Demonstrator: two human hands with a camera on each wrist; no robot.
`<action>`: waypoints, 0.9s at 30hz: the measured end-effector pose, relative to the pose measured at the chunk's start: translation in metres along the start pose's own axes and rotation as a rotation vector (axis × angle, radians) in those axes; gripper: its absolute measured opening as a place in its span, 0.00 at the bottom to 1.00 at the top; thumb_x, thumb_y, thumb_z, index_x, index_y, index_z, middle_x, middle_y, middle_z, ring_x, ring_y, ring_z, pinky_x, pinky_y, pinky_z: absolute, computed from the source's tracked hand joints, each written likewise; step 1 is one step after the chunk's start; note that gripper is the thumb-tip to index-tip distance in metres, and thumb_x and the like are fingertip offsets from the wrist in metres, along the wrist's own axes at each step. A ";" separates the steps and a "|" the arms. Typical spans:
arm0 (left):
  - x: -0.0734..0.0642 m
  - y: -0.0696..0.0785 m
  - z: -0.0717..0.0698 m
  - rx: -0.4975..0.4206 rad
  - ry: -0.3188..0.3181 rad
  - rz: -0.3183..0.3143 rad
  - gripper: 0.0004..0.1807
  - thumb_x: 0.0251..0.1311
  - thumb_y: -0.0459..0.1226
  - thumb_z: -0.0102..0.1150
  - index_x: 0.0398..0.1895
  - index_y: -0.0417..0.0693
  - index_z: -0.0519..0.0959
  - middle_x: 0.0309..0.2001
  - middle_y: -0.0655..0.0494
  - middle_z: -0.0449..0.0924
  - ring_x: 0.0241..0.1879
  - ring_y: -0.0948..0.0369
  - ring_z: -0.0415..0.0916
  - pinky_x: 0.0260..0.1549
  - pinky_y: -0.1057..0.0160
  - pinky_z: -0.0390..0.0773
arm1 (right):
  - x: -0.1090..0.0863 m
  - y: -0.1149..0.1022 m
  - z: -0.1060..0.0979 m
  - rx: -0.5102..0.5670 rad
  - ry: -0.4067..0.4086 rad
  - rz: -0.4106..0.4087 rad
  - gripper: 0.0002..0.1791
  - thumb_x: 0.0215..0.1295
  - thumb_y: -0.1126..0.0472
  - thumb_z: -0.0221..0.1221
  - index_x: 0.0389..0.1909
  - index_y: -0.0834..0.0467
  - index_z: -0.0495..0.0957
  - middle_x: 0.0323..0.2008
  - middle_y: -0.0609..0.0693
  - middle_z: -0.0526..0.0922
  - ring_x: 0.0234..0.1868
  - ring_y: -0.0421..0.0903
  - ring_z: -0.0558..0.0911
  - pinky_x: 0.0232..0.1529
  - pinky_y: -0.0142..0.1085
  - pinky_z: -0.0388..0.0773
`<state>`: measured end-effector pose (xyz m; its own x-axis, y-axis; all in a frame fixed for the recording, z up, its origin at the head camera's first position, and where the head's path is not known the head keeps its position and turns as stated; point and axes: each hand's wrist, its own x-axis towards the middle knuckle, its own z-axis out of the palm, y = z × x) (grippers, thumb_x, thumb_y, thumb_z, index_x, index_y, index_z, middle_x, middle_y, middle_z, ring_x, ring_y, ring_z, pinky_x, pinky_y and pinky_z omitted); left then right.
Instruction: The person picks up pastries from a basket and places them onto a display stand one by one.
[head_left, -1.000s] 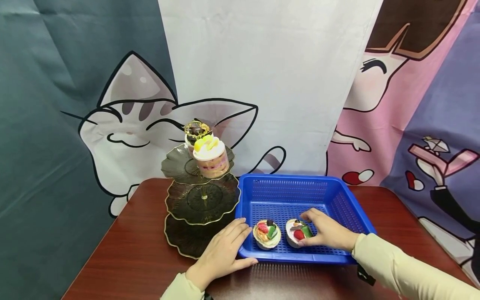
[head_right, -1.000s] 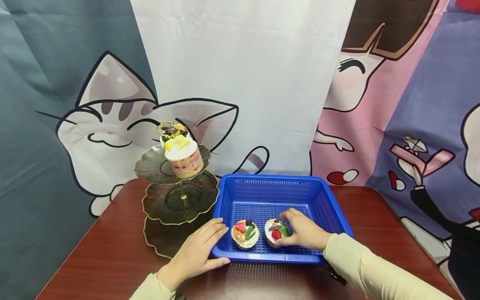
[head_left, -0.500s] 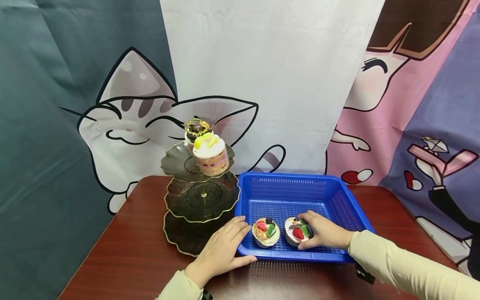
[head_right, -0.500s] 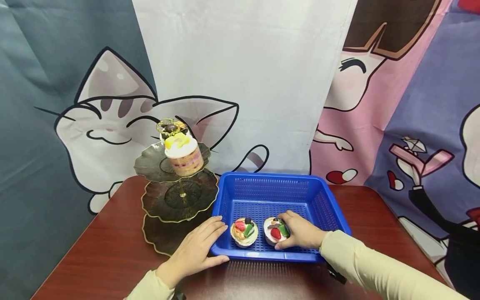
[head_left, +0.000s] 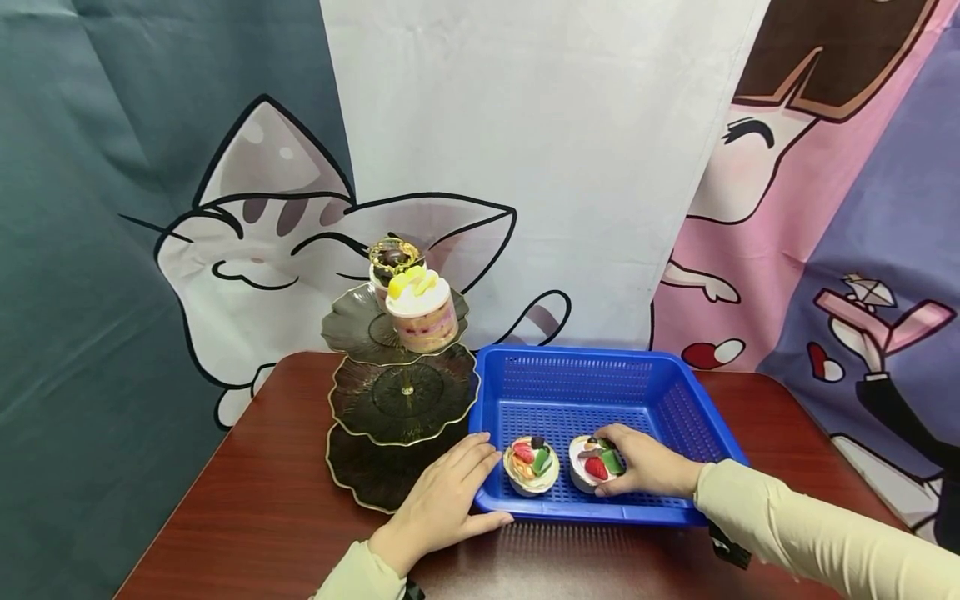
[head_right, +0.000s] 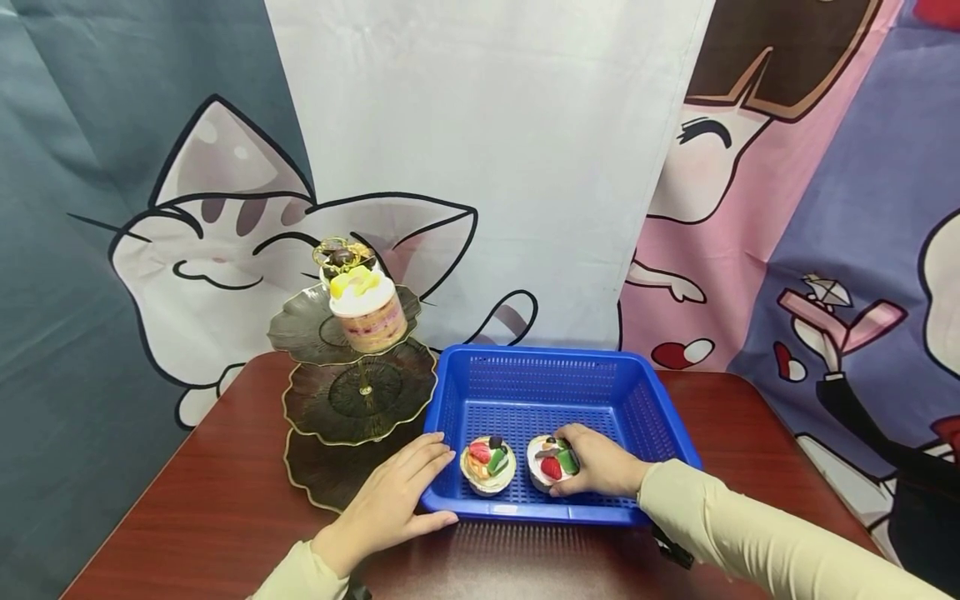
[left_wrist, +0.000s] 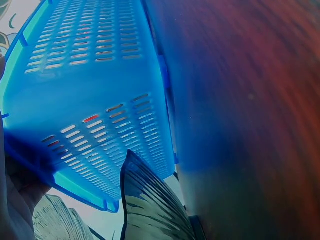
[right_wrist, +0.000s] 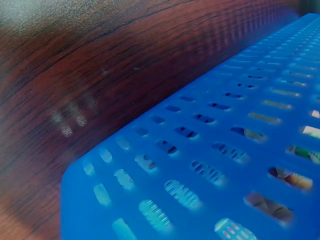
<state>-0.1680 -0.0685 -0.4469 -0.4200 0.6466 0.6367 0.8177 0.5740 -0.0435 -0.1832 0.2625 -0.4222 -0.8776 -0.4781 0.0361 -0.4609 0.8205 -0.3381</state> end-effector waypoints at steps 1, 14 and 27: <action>0.000 0.000 0.000 0.001 -0.003 -0.001 0.37 0.46 0.63 0.65 0.50 0.43 0.80 0.50 0.53 0.80 0.61 0.55 0.71 0.61 0.60 0.73 | 0.000 0.000 0.000 0.002 0.003 -0.003 0.41 0.43 0.41 0.72 0.51 0.65 0.73 0.43 0.49 0.79 0.42 0.40 0.76 0.45 0.36 0.78; -0.001 0.001 0.000 0.003 -0.003 -0.005 0.37 0.48 0.64 0.63 0.50 0.44 0.80 0.50 0.54 0.80 0.61 0.56 0.72 0.61 0.59 0.74 | 0.000 0.001 -0.003 0.046 0.043 0.009 0.36 0.42 0.42 0.72 0.46 0.61 0.74 0.38 0.45 0.78 0.38 0.34 0.74 0.40 0.31 0.76; 0.000 -0.001 0.001 0.019 0.023 0.020 0.37 0.51 0.65 0.60 0.49 0.45 0.80 0.50 0.54 0.80 0.61 0.56 0.72 0.62 0.61 0.72 | 0.000 0.000 -0.011 0.045 0.106 0.068 0.38 0.42 0.39 0.72 0.48 0.61 0.74 0.41 0.47 0.79 0.41 0.38 0.76 0.43 0.33 0.77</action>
<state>-0.1691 -0.0688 -0.4480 -0.3940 0.6466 0.6533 0.8184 0.5703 -0.0709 -0.1843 0.2659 -0.4117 -0.9166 -0.3843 0.1099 -0.3958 0.8337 -0.3851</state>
